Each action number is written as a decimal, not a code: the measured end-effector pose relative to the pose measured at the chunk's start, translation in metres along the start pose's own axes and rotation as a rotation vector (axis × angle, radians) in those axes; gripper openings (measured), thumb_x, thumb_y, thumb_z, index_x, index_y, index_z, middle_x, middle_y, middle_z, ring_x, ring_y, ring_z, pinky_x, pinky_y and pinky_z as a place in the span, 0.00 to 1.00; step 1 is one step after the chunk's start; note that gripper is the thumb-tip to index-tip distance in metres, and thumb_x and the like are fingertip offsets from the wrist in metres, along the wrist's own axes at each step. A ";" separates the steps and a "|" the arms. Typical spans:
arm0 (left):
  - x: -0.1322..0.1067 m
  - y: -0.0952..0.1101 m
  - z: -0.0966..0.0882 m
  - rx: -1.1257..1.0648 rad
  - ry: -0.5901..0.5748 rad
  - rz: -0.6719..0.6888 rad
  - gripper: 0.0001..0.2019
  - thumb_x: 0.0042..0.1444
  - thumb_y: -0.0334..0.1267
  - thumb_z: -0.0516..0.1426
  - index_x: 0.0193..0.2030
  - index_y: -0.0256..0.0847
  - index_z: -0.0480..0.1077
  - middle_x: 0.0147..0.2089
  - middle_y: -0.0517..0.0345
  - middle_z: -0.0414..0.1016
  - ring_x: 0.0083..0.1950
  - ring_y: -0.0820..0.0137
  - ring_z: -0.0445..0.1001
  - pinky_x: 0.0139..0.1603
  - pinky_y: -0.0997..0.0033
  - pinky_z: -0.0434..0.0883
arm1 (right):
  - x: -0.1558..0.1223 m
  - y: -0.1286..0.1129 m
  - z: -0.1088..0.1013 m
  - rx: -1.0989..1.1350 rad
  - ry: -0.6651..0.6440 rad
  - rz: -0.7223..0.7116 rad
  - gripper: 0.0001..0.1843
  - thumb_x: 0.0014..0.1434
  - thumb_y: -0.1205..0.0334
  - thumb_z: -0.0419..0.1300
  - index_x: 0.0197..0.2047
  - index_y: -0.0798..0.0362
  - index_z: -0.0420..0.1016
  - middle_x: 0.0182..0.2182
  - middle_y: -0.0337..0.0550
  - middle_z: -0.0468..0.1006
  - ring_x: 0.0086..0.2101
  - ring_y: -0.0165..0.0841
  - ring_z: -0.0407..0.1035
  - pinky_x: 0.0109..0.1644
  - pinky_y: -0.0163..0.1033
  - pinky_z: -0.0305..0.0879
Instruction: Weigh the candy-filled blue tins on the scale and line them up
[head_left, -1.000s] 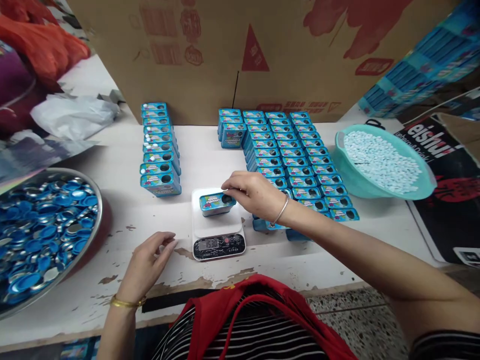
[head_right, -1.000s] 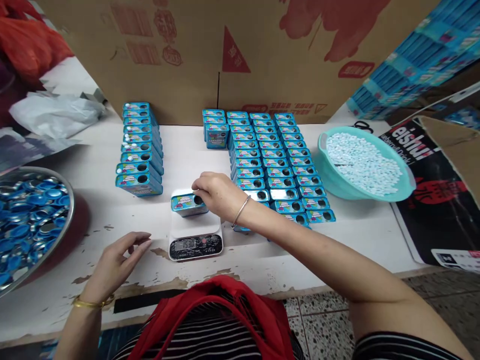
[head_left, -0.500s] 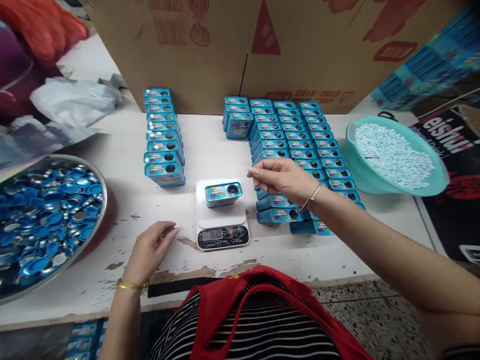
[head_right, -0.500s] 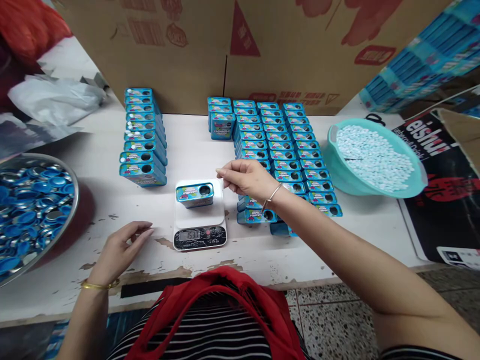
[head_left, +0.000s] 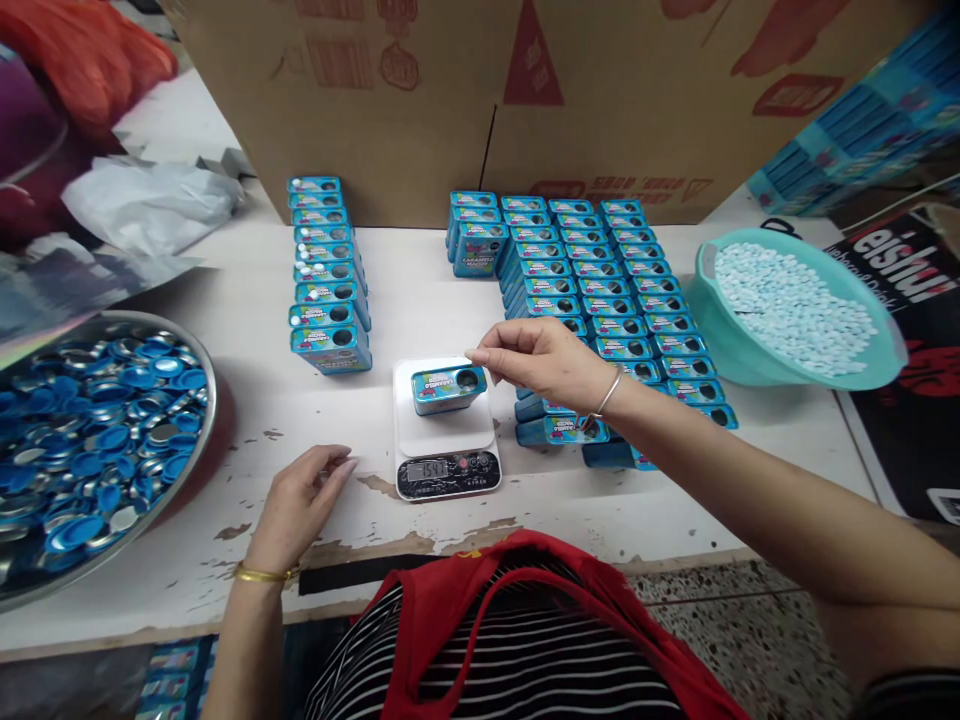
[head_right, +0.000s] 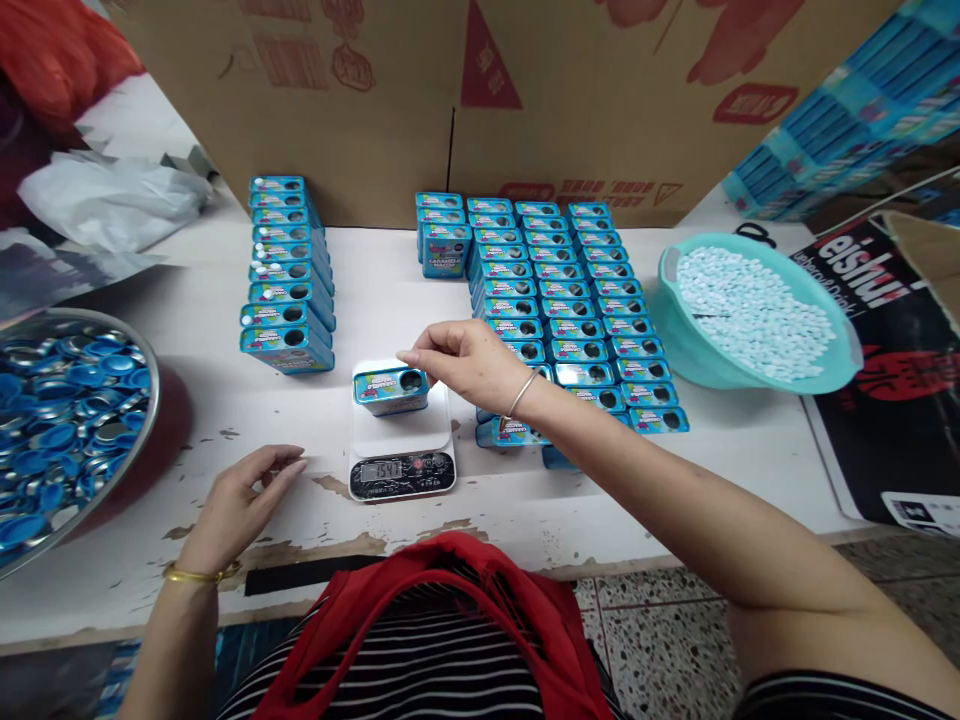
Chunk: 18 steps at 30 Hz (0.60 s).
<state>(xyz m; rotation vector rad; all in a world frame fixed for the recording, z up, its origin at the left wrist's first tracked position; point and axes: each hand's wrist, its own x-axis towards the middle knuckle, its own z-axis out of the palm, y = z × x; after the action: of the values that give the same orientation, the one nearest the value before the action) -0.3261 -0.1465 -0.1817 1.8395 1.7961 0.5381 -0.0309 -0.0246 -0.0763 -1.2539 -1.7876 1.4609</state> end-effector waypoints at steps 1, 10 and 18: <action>0.000 0.000 0.000 -0.004 -0.003 0.000 0.19 0.59 0.54 0.50 0.40 0.41 0.71 0.40 0.54 0.77 0.36 0.69 0.73 0.38 0.70 0.71 | 0.000 0.000 0.000 -0.001 -0.001 -0.001 0.23 0.50 0.42 0.62 0.25 0.57 0.71 0.19 0.36 0.68 0.22 0.24 0.59 0.26 0.33 0.55; 0.036 0.055 0.004 0.045 0.224 0.323 0.37 0.54 0.51 0.58 0.66 0.42 0.49 0.58 0.43 0.64 0.57 0.56 0.65 0.48 0.59 0.69 | 0.001 0.000 -0.005 0.051 0.074 -0.036 0.20 0.53 0.45 0.60 0.24 0.55 0.68 0.19 0.35 0.67 0.23 0.25 0.59 0.28 0.34 0.56; 0.164 0.123 0.005 0.357 0.035 0.575 0.15 0.57 0.38 0.56 0.51 0.42 0.64 0.44 0.51 0.73 0.45 0.61 0.72 0.42 0.62 0.65 | -0.037 0.007 -0.037 0.151 0.259 0.030 0.20 0.53 0.44 0.60 0.24 0.53 0.67 0.20 0.34 0.62 0.22 0.25 0.54 0.24 0.33 0.50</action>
<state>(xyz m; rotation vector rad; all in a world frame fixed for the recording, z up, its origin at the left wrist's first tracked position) -0.2170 0.0174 -0.1222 2.6319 1.4329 0.4689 0.0183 -0.0398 -0.0662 -1.3291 -1.4686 1.3527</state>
